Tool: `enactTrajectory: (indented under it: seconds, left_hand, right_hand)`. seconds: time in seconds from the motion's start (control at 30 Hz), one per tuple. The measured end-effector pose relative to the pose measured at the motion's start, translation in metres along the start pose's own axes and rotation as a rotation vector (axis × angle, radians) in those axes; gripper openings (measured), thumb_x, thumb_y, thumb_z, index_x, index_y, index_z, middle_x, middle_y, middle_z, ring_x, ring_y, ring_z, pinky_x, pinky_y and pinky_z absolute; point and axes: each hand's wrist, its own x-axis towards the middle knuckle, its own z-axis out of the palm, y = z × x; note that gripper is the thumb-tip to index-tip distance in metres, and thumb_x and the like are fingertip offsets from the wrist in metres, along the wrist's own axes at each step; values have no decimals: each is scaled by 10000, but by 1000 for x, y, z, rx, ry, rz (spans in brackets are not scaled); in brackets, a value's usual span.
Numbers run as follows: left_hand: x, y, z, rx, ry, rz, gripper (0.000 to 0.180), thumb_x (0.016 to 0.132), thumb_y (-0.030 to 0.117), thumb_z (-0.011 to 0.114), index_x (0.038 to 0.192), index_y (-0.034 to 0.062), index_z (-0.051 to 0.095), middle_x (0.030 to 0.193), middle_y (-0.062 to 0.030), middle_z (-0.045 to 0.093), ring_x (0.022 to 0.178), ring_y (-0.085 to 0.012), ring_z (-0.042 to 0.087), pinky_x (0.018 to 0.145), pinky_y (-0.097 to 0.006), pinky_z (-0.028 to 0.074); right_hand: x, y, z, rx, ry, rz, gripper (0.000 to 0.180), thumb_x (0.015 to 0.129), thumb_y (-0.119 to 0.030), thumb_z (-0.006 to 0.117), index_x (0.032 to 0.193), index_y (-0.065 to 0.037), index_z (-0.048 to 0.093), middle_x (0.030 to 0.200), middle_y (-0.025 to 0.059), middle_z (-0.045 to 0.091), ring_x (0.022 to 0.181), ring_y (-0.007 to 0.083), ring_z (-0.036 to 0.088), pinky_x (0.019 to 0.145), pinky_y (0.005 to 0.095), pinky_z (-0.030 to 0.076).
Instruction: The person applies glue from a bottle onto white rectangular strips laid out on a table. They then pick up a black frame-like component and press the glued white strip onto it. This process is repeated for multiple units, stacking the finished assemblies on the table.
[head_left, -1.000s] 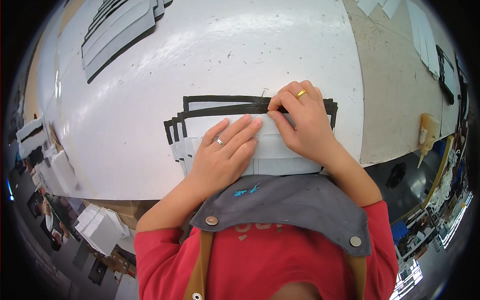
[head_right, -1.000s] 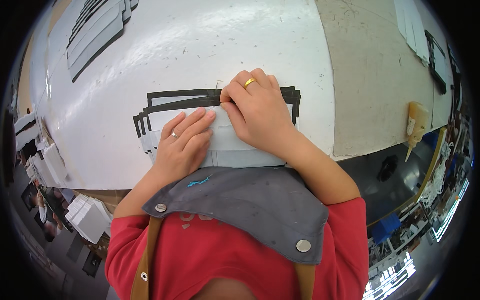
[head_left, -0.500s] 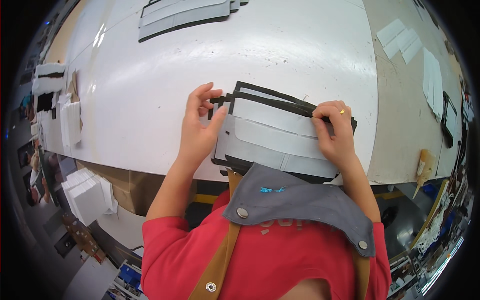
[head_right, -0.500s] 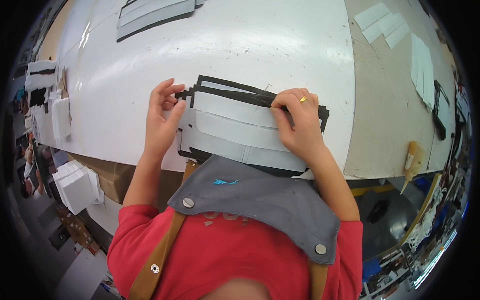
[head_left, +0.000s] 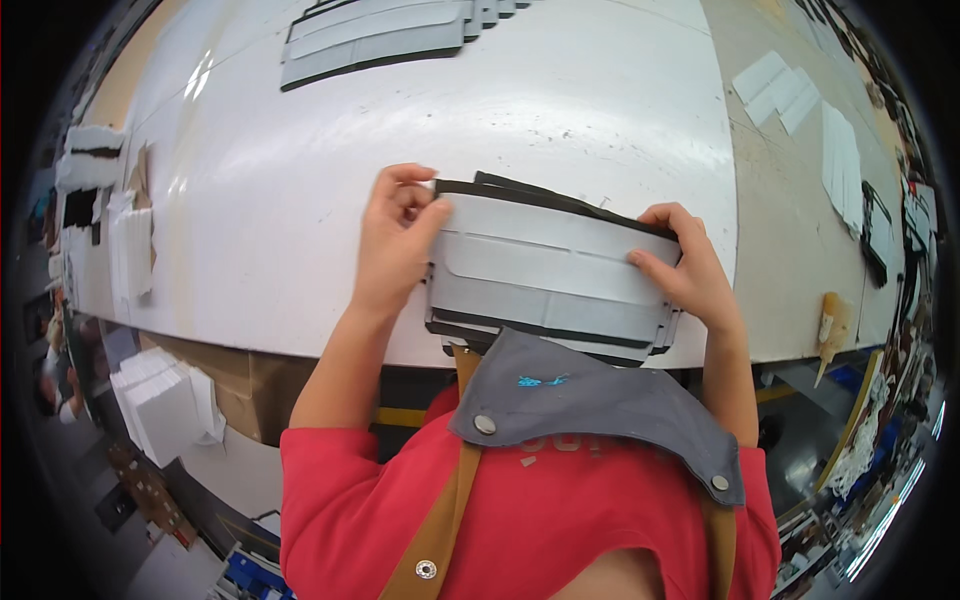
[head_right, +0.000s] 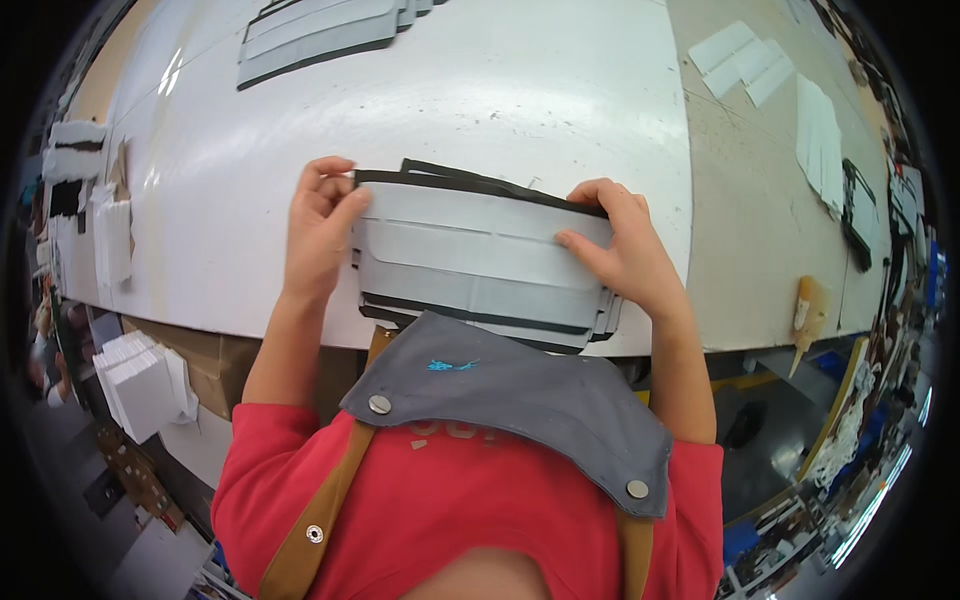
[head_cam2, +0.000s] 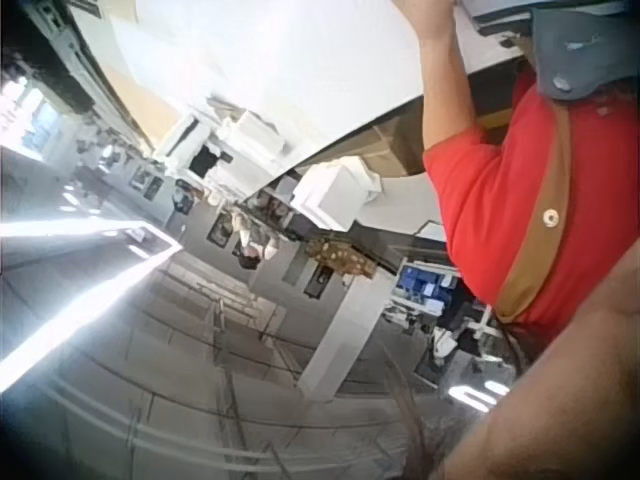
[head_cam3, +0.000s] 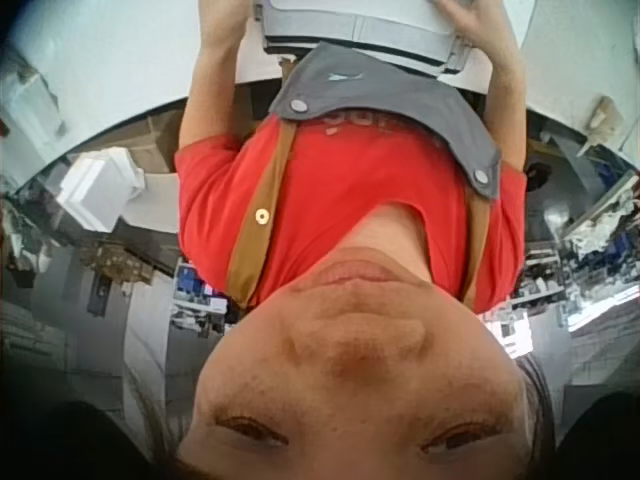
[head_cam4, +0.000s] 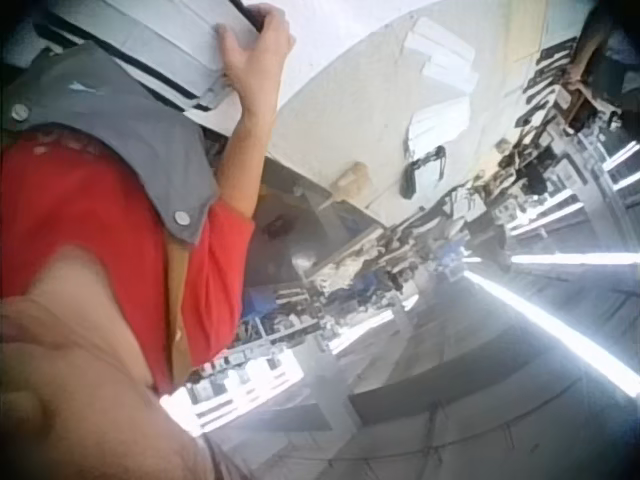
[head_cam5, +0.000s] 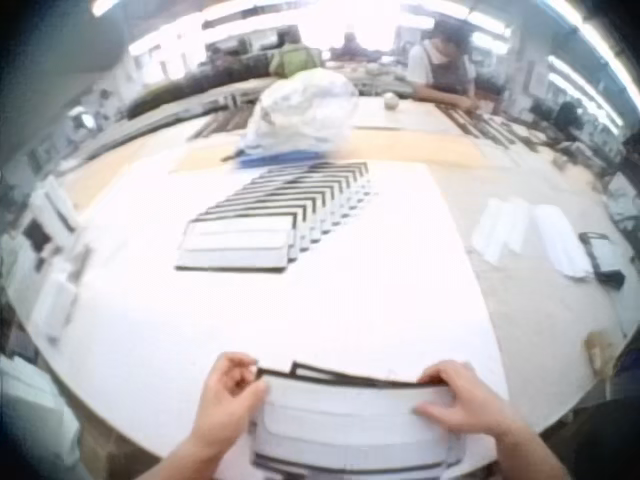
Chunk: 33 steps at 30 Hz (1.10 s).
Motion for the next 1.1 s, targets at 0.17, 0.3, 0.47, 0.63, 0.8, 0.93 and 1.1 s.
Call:
enactTrajectory:
  seconds: [0.17,0.3,0.47,0.63,0.8,0.93,1.1]
  left_hand:
    - [-1,-8,-20,-22,144,58,265,837,-17,563,1080,27,466,753,33,459,707,-41,418,661,-181,337]
    - [-4,-6,-24,20,147,76,311,844,-9,567,1132,35,459,769,31,457,721,-44,424,682,-177,338]
    - [-8,-8,-33,38,197,203,340,848,-23,563,1167,39,461,766,44,392,713,-38,368,662,-167,303]
    - [-10,-9,-43,45,183,280,348,837,-24,591,1158,55,483,766,47,378,701,-43,346,645,-175,306]
    - [-8,-10,-50,44,169,320,342,831,-31,595,1146,62,499,770,48,380,705,-44,346,643,-177,306]
    - [-2,-6,-52,45,175,302,330,837,-36,581,1143,53,497,793,40,398,717,-43,361,652,-177,316]
    - [34,-3,-69,90,227,275,291,864,-18,554,1143,35,494,840,23,449,756,-46,409,685,-181,339]
  right_hand:
    - [-1,-3,-16,259,-41,217,331,764,-66,629,1075,-43,519,767,5,467,708,107,434,655,234,376]
    - [-1,1,-9,359,7,280,264,781,-65,622,1032,-32,549,768,-20,470,696,74,426,644,215,368]
    - [-1,0,-4,387,42,335,136,788,-63,620,916,-27,594,764,-21,484,699,68,417,646,207,367]
    - [5,-1,1,399,80,250,103,792,-51,612,892,-33,594,761,-23,488,706,73,412,659,206,370]
    - [13,-1,3,350,75,204,106,789,-56,617,890,-33,591,763,-22,493,707,84,415,679,215,369]
    - [24,0,7,321,78,198,104,793,-67,616,884,-24,587,755,-16,508,713,88,423,688,224,370]
    - [67,-8,12,286,35,168,127,812,-93,610,902,-11,573,759,0,532,716,87,448,672,219,377]
